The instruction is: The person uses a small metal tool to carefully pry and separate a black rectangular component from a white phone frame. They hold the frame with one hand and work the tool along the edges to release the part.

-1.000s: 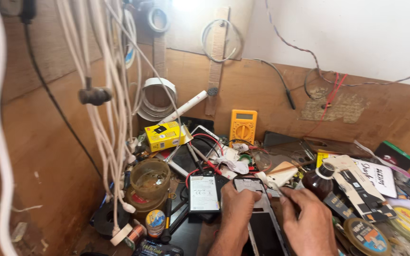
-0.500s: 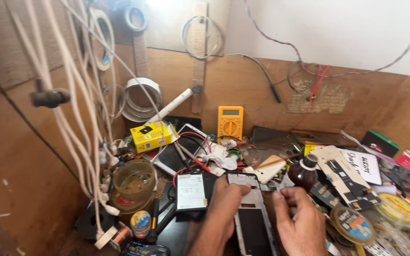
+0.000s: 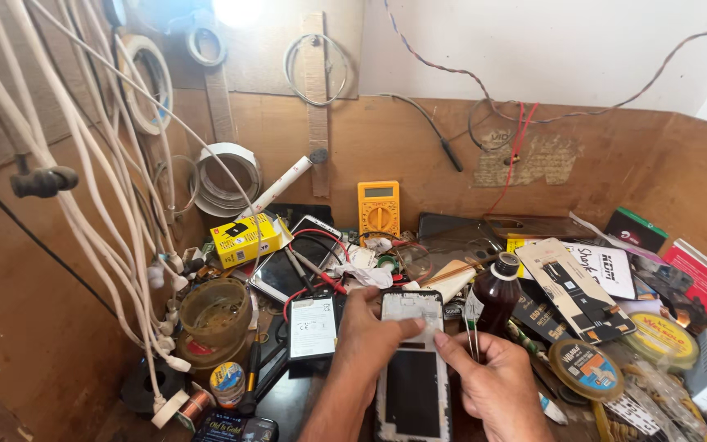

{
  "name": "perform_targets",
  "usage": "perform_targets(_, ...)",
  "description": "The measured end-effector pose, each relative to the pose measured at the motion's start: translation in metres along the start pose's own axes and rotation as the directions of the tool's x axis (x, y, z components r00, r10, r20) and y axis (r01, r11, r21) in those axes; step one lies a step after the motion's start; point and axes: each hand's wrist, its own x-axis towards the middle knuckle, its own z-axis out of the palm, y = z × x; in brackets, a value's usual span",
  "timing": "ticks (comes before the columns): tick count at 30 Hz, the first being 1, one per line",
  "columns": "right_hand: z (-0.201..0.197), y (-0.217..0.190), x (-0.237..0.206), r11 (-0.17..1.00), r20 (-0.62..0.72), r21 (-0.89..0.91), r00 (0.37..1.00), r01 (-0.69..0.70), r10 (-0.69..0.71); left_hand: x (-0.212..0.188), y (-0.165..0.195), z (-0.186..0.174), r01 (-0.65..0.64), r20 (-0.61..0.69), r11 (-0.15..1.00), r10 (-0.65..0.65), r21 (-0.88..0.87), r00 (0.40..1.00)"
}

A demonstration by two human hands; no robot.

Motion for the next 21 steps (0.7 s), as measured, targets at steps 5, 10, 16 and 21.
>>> perform_targets(5,0.003,0.0,-0.003,1.0,0.061,0.013,0.998,-0.026,0.025,-0.028,0.008,-0.005,-0.061,0.1,0.946,0.031,0.318,0.994)
perform_targets(10,0.005,-0.009,-0.01,0.998,-0.017,-0.061,1.0,0.023,-0.024,-0.038,0.027,-0.015,-0.138,0.119,0.791,0.083,0.596,0.989)
perform_targets(16,-0.012,-0.017,-0.013,0.851,-0.004,-0.414,0.934,0.324,-0.357,-0.058,0.044,-0.026,-0.255,0.239,0.599,0.108,0.759,0.965)
perform_targets(21,-0.028,-0.015,-0.022,0.516,0.101,-0.801,0.918,0.304,-0.385,-0.07,0.049,-0.028,-0.316,0.348,0.411,-0.004,0.855,0.937)
